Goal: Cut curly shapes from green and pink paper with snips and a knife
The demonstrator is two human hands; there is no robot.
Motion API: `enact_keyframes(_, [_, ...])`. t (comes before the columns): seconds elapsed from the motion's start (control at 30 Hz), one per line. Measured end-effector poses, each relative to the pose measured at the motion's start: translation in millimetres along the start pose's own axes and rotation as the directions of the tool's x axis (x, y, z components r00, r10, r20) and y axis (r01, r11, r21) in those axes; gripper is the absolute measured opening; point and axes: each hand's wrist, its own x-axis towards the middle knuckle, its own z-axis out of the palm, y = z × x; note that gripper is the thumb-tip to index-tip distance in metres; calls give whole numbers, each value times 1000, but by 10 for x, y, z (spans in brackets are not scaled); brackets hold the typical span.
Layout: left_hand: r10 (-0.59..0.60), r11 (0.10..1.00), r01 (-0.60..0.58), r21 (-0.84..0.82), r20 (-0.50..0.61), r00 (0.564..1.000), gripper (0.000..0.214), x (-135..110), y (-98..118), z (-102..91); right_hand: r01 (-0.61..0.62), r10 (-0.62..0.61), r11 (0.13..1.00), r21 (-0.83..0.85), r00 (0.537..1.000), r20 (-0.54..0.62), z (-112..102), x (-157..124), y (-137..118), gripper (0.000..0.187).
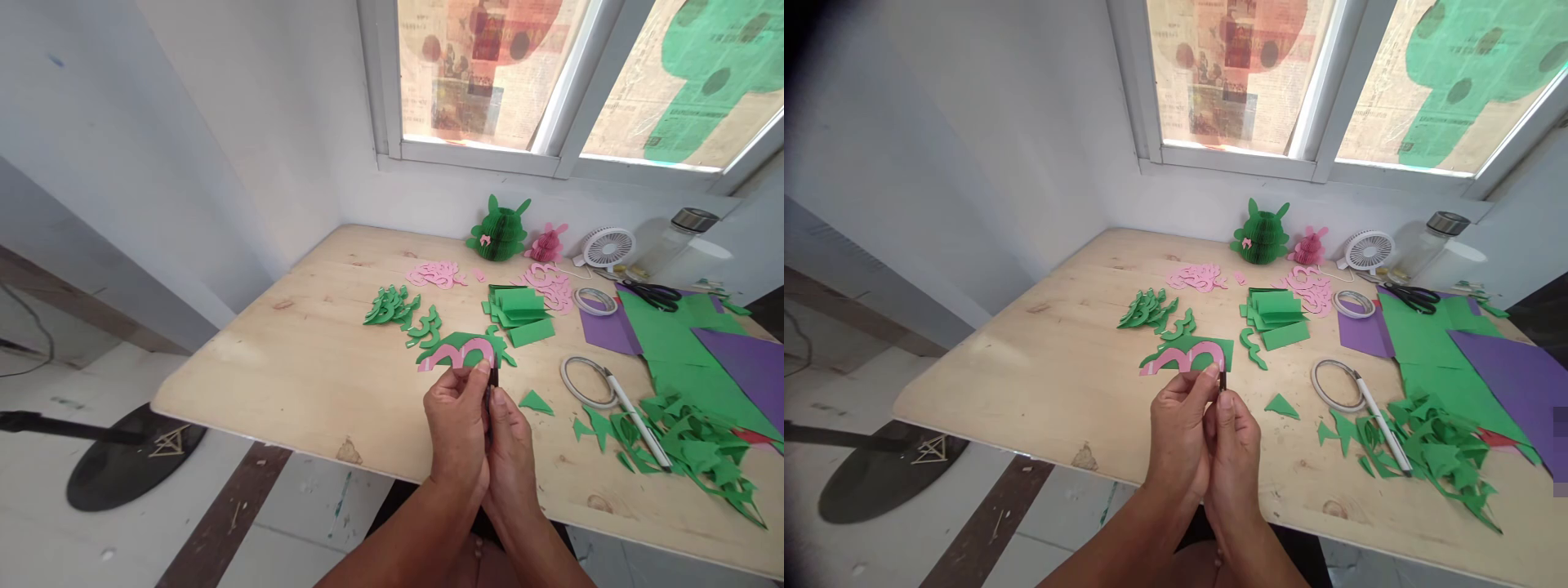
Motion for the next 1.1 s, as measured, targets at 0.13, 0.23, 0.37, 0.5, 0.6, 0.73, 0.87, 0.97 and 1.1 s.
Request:
enact_keyframes(0.13, [-2,1000,2,-1,3,1000,32,-1,-2,0,11,-11,1000,-4,1000,5,-8,-2,0,45])
enact_keyframes(0.23, [-7,1000,7,5,5,1000,32,1,-5,-1,14,-14,1000,-14,1000,4,-10,-5,-2,47])
enact_keyframes(0.37, [-12,1000,12,11,6,1000,32,2,-4,4,14,-14,1000,-24,1000,1,-8,-4,-5,47])
enact_keyframes(0.5, [-17,1000,17,7,4,1000,32,-2,0,6,21,-22,999,-27,1000,-9,-3,-1,-6,47])
enact_keyframes(0.6, [-12,1000,12,17,8,1000,33,-5,0,3,28,-28,999,-36,999,-15,2,-5,-6,47])
enact_keyframes(0.73, [-9,999,9,33,11,1000,34,-4,-1,4,35,-36,997,-64,999,-19,9,-12,-10,45])
enact_keyframes(0.87, [-12,999,11,40,11,1000,36,-1,3,12,50,-53,994,-96,998,-29,17,-15,-20,45])
enact_keyframes(0.97, [-14,999,14,45,6,1000,36,-2,9,17,55,-58,992,-113,998,-30,21,-15,-28,47])
enact_keyframes(1.1, [-21,999,20,42,19,1000,35,-12,22,21,49,-53,993,-103,998,-32,30,-21,-39,44])
